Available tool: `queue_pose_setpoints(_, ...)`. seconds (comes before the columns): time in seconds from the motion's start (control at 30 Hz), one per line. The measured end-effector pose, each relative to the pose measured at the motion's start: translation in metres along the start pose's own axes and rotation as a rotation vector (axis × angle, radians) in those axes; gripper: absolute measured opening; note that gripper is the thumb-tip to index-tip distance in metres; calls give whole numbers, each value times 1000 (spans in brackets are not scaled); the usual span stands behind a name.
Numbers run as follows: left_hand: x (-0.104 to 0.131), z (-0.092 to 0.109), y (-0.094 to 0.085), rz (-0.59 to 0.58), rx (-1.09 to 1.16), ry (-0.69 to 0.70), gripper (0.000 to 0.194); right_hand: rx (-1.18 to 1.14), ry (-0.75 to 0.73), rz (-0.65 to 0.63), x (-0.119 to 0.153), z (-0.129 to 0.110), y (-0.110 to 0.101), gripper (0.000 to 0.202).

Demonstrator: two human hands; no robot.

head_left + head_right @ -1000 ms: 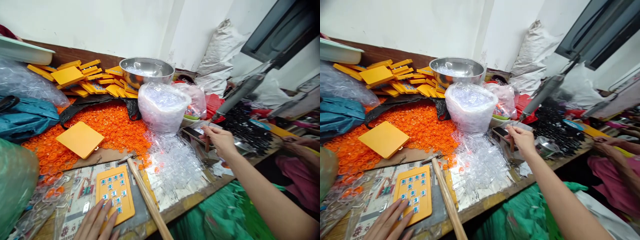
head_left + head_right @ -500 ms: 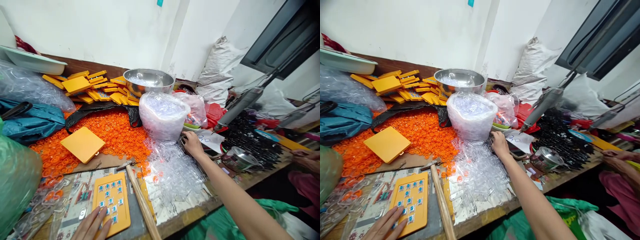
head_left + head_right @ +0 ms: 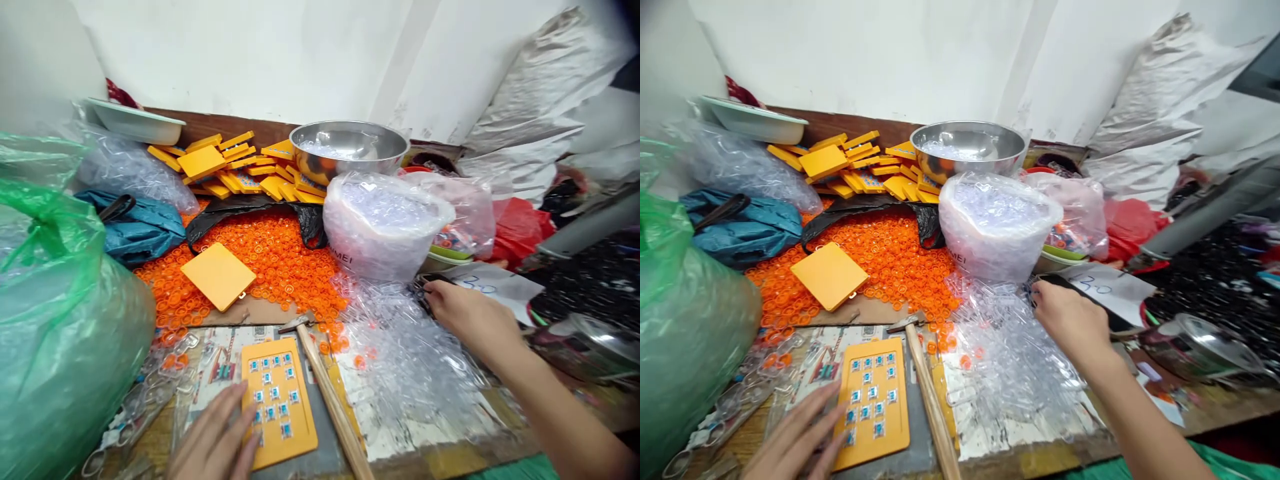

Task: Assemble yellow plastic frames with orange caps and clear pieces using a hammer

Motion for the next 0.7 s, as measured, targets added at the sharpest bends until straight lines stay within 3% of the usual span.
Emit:
queue_pose_setpoints(0.1,-26,-21,-3,41,-15,-145,25,-138,-285,17,53,-55,11,32)
queue_pose_setpoints(0.17,-41,-34,-2,41,-23,-217,22,-242,-498,-38,88,-89,40,41)
queue_pose_setpoints(0.2,-47,-39,-1,21,-15,-240,23,-343,-667,-3,102,-103,54,51)
queue_pose_setpoints(0.23,-53,-43,2,-17,6,-270,24,-433,-714,16,112,-112,69,58)
queue_pose_setpoints(0.33,-73,-43,14,-172,103,-355,25,-780,-483,39,118,-117,104,66)
queue_pose_setpoints(0.4,-91,-33,29,-258,155,-377,25,-993,-317,44,113,-116,113,63)
queue_pose_setpoints(0.47,-113,-20,49,-336,174,-348,23,-1108,-274,62,110,-117,112,56)
queue_pose_setpoints(0.57,-144,-8,82,-475,168,-327,16,-1184,-268,127,120,-116,110,50)
queue_pose_setpoints(0.7,-160,-11,108,-617,142,-341,15,-1024,-202,402,156,-96,117,42)
Point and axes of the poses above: each hand's wrist, its own x-axis away from the middle knuckle, its own y-axis out of the palm, z = x × y, the point moved 3 cm from there along -x, towards the middle knuckle, and after that the axes turned 14 degrees about -y, right-handed, at the moved point
